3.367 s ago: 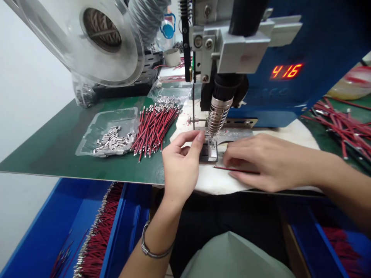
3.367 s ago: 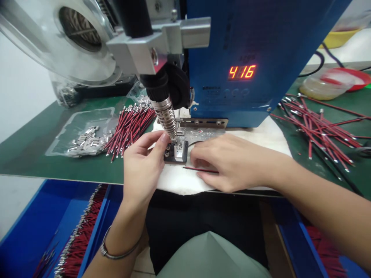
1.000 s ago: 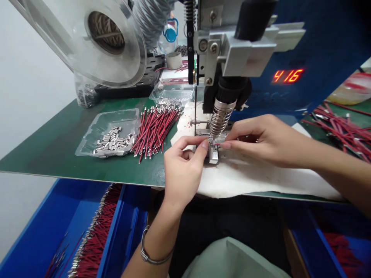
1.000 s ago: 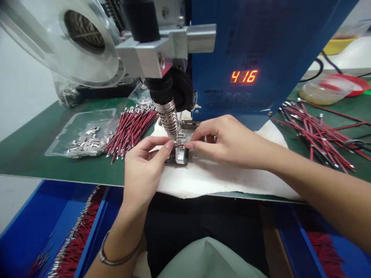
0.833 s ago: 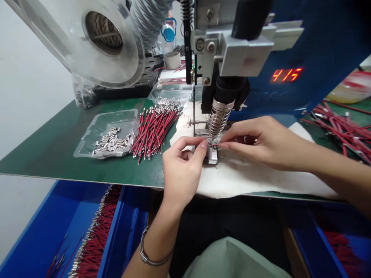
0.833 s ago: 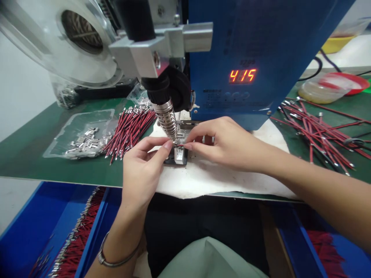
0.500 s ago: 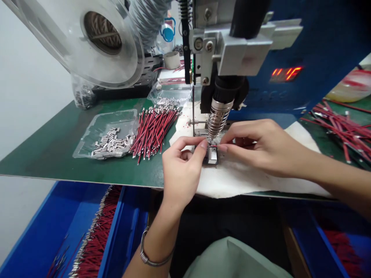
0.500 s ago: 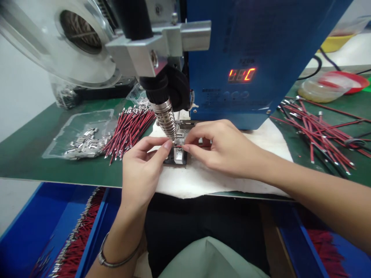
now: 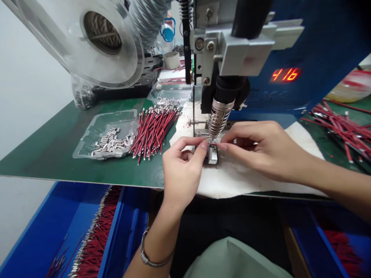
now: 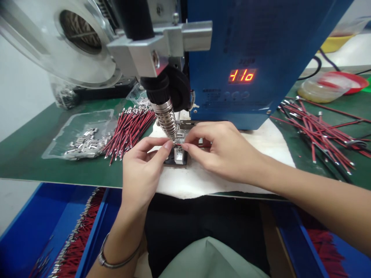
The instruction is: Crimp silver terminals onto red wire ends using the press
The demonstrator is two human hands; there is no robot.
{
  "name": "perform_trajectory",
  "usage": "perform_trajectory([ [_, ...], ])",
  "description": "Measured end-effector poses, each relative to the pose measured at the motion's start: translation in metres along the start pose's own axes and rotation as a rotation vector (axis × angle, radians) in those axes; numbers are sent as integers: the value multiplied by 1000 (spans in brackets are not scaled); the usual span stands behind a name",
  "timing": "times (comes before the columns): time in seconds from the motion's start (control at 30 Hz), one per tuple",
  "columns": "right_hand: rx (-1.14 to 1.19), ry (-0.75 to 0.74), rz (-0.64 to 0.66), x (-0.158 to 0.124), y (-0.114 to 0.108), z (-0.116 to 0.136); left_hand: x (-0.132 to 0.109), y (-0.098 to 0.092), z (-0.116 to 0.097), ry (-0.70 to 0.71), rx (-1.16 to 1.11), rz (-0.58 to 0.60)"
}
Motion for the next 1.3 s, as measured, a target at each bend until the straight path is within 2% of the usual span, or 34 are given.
perform_trajectory([
  [0.47, -38, 12, -8, -1, 2, 2, -2, -1, 0, -2, 4, -3],
  [0.97, -45, 8, -82, -5, 3, 3, -2, 0, 1, -13, -3, -5],
  [1.3, -6, 49, -61, -2, 3, 1, -2, 0, 0, -12, 3, -8],
])
Point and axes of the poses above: each hand's wrist, its own x-axis towards the middle knuckle, its own y-axis out of the palm, z = x × y, the point moved 3 cm from there along x, towards the middle knuckle, and after that the axes turned 7 degrees about -x, right-handed, at the moved point
